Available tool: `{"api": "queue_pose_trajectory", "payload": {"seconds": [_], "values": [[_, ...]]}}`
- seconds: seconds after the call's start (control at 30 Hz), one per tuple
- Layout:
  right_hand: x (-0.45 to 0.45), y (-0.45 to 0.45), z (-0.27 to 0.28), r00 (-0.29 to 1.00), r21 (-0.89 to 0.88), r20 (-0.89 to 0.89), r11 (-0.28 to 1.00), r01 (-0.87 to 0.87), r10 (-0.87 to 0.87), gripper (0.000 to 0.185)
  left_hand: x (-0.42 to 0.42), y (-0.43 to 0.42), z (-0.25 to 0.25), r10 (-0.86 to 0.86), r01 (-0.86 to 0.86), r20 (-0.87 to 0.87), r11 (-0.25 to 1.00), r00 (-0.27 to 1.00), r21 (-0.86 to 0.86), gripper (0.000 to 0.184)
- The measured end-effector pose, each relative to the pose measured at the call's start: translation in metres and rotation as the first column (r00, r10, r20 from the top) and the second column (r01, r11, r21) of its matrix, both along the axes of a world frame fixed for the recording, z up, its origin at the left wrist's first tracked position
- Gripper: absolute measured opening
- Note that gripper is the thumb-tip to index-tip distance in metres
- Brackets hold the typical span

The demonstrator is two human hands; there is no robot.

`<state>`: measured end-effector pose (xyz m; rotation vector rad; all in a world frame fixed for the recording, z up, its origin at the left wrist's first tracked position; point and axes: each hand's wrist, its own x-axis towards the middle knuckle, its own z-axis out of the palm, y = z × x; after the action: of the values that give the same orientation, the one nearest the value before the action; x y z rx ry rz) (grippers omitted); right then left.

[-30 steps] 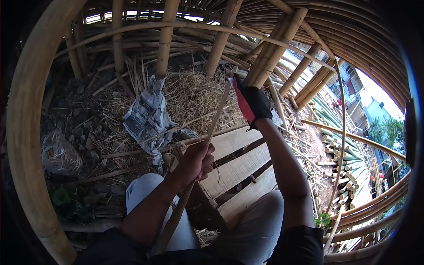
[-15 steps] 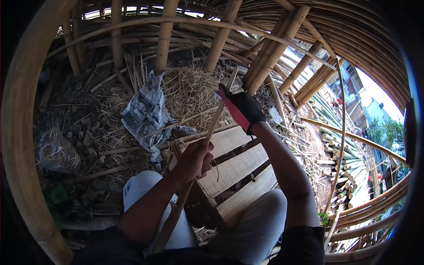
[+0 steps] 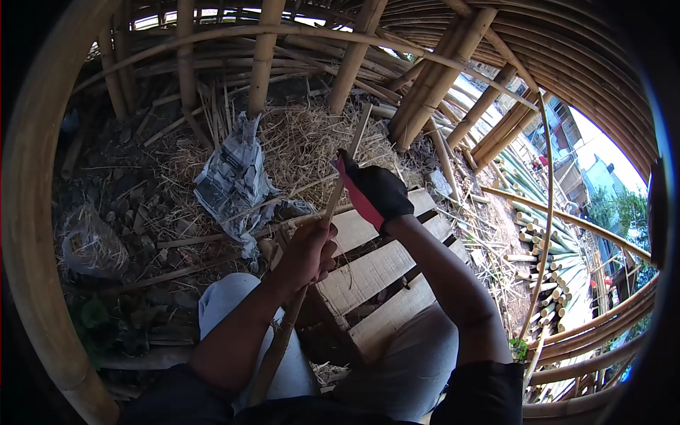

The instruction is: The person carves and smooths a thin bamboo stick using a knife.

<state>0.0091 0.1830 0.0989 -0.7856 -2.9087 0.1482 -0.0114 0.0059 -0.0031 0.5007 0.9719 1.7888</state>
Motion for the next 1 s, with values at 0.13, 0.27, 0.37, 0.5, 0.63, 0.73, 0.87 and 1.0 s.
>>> {"api": "queue_pose_trajectory", "payload": {"seconds": [0.13,0.27,0.37,0.5,0.63,0.73,0.87,1.0], "values": [[-0.015,0.028,0.022,0.990,-0.160,-0.005,0.977,0.140,-0.143,0.077,0.000,0.001,0.003,-0.058,0.056,0.054,0.998,0.997,0.030,0.036],[-0.010,-0.012,-0.018,0.999,0.032,0.034,0.999,-0.014,0.013,0.070,-0.005,-0.001,-0.001,-0.090,0.080,0.099,0.992,0.991,0.099,0.033],[-0.015,0.019,-0.002,0.994,0.083,-0.027,0.992,-0.100,0.103,0.071,-0.006,-0.001,-0.002,-0.115,0.099,0.119,0.986,0.986,0.131,0.033],[-0.015,0.016,-0.016,0.978,0.243,-0.081,0.956,-0.166,0.191,0.060,-0.006,-0.005,0.001,-0.149,0.120,0.134,0.971,0.980,0.206,0.033],[-0.015,-0.011,0.001,0.992,0.160,0.073,0.980,-0.117,0.106,0.051,-0.012,-0.003,-0.006,-0.127,0.095,0.166,0.977,0.978,0.190,0.033],[-0.021,0.012,0.010,0.997,0.181,-0.039,0.982,-0.053,0.060,0.047,-0.008,-0.004,-0.001,-0.126,0.104,0.130,0.981,0.984,0.166,0.033],[-0.008,-0.014,-0.021,0.960,0.382,0.037,0.884,-0.269,0.276,0.047,-0.013,-0.004,-0.001,-0.094,0.075,0.140,0.988,0.986,0.138,0.034],[-0.023,0.029,-0.003,0.984,0.286,-0.121,0.954,-0.095,0.134,0.046,-0.010,-0.001,-0.001,-0.145,0.119,0.152,0.978,0.978,0.169,0.033]]}}
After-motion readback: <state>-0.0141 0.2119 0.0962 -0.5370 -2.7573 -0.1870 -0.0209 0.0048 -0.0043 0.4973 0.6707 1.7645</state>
